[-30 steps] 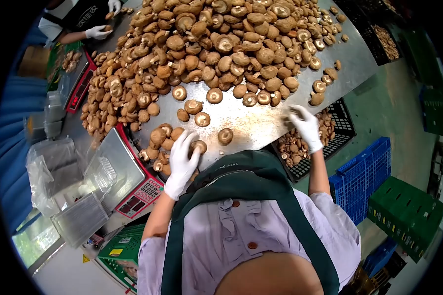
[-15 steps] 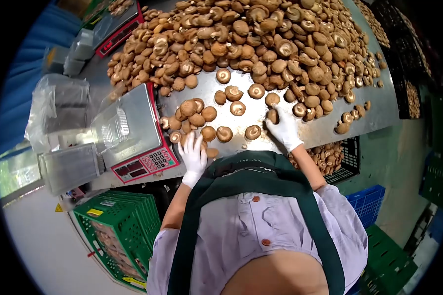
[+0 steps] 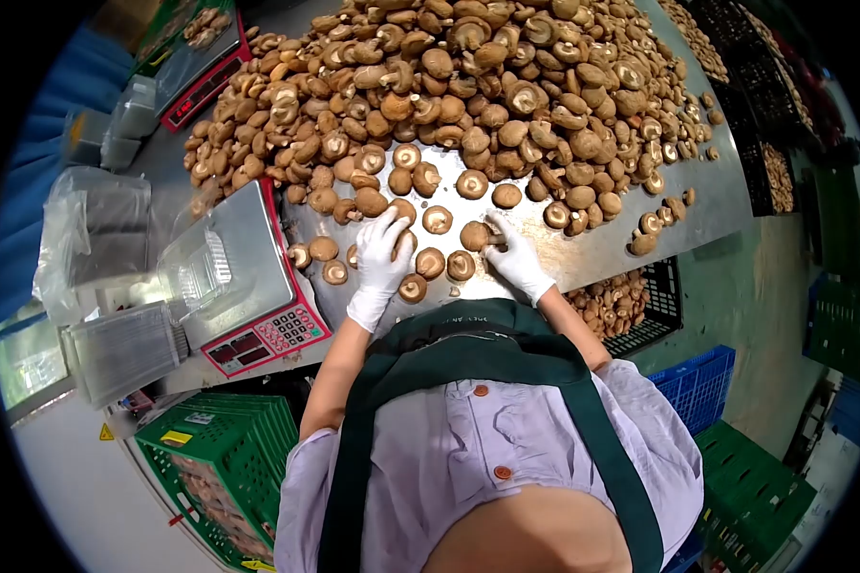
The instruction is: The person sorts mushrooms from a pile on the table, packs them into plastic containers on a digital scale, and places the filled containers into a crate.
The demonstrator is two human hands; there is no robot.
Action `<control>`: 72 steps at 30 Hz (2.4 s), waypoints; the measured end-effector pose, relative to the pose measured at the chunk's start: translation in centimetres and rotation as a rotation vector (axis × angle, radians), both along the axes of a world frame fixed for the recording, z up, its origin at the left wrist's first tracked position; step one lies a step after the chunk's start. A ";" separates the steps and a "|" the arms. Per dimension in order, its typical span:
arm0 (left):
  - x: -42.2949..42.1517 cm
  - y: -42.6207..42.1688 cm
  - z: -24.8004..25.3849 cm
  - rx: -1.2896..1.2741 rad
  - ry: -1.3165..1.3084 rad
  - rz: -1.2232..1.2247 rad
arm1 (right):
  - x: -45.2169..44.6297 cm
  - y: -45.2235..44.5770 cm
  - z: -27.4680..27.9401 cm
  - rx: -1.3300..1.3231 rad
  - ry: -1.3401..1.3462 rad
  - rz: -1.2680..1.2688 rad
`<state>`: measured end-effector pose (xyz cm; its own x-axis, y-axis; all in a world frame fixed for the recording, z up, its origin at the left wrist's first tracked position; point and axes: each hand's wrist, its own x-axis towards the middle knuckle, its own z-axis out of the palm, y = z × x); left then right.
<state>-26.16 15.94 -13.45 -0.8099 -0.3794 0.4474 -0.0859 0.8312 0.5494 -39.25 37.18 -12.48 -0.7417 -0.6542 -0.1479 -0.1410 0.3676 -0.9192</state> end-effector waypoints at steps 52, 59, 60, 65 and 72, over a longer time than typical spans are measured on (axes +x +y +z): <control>6.8 -1.5 3.5 0.183 -0.749 0.330 | 1.8 -8.5 -0.5 0.208 0.138 0.476; 5.4 -3.7 3.4 0.494 -0.527 0.154 | 1.8 -11.6 0.4 0.126 0.063 0.582; 5.3 -4.2 3.1 0.535 -0.499 0.098 | 1.7 -12.1 0.7 0.125 0.051 0.583; 5.0 -5.1 1.6 0.625 -0.350 -0.032 | 1.3 -13.9 1.0 0.064 -0.005 0.662; 4.7 -5.1 1.3 0.955 -0.116 -0.091 | 1.0 -14.5 2.8 0.093 -0.132 0.686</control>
<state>-21.50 10.79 -12.17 -0.8739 -0.4754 -0.1012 -0.1390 0.0449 0.9893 -38.23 22.65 -9.70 -0.1384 -0.9481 -0.2862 -0.2584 0.3135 -0.9137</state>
